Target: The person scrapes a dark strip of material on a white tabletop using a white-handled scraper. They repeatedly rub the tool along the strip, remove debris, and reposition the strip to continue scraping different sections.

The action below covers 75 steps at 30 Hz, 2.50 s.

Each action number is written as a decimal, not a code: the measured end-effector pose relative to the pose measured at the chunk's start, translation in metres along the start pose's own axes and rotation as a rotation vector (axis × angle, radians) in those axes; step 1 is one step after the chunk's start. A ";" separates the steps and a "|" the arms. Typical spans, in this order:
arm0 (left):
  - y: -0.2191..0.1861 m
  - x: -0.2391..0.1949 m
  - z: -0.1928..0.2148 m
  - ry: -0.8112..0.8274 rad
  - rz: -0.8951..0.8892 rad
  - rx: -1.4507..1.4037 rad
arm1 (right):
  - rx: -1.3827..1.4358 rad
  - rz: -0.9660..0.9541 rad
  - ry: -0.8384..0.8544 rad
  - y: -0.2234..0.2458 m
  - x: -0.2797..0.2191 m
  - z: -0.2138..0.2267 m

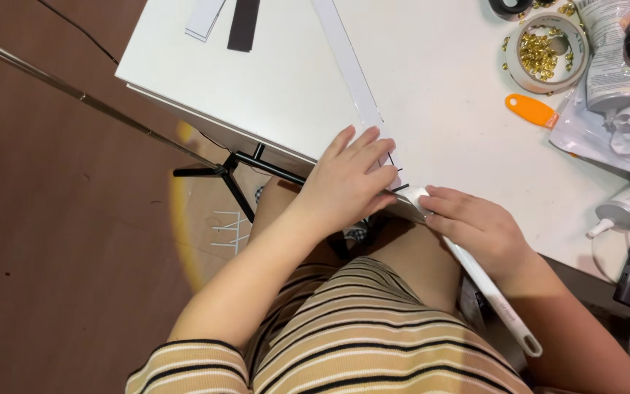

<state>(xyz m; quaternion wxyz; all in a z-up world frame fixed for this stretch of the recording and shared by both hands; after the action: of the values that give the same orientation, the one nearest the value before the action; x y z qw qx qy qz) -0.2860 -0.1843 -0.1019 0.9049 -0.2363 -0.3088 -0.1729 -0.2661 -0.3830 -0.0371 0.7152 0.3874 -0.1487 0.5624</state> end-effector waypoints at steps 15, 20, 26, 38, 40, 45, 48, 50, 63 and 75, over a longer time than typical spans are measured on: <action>-0.044 0.006 0.015 -0.244 -0.115 0.180 | 0.067 -0.123 -0.112 -0.013 -0.008 0.003; -0.053 0.009 0.013 -0.251 -0.083 0.217 | 0.066 -0.099 -0.126 -0.009 -0.003 0.003; -0.055 0.007 0.004 -0.256 -0.144 0.172 | 0.078 -0.123 -0.145 -0.011 -0.006 0.003; -0.031 0.015 -0.017 -0.055 0.049 -0.011 | 0.071 -0.136 -0.152 -0.011 -0.008 0.004; -0.031 0.015 -0.018 -0.069 0.027 0.009 | 0.070 -0.135 -0.156 -0.011 -0.009 0.004; -0.020 0.009 -0.030 -0.107 -0.009 0.089 | 0.090 -0.133 -0.149 -0.005 -0.005 0.006; -0.022 0.016 -0.009 -0.073 -0.004 -0.008 | 0.101 -0.137 -0.144 -0.004 -0.001 0.007; -0.030 0.026 0.016 0.041 0.005 -0.124 | 0.108 -0.146 -0.142 -0.006 -0.003 0.008; -0.037 0.014 -0.010 -0.010 0.106 0.006 | 0.120 -0.142 -0.138 -0.009 -0.005 0.010; -0.002 0.030 -0.007 0.079 0.143 -0.200 | 0.135 -0.138 -0.118 0.007 0.014 0.007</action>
<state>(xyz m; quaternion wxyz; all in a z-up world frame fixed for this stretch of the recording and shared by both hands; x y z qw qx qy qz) -0.2608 -0.1948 -0.0868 0.8983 -0.3398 -0.2366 -0.1471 -0.2661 -0.3777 -0.0209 0.7145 0.4763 -0.1254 0.4969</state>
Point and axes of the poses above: each hand's wrist, its own x-axis towards the middle knuckle, its own z-axis out of the back of the hand, y = z × x, the point moved 4 cm from there along x, towards the middle knuckle, and after that the axes turned 6 degrees about -y, right-handed, at the moved point
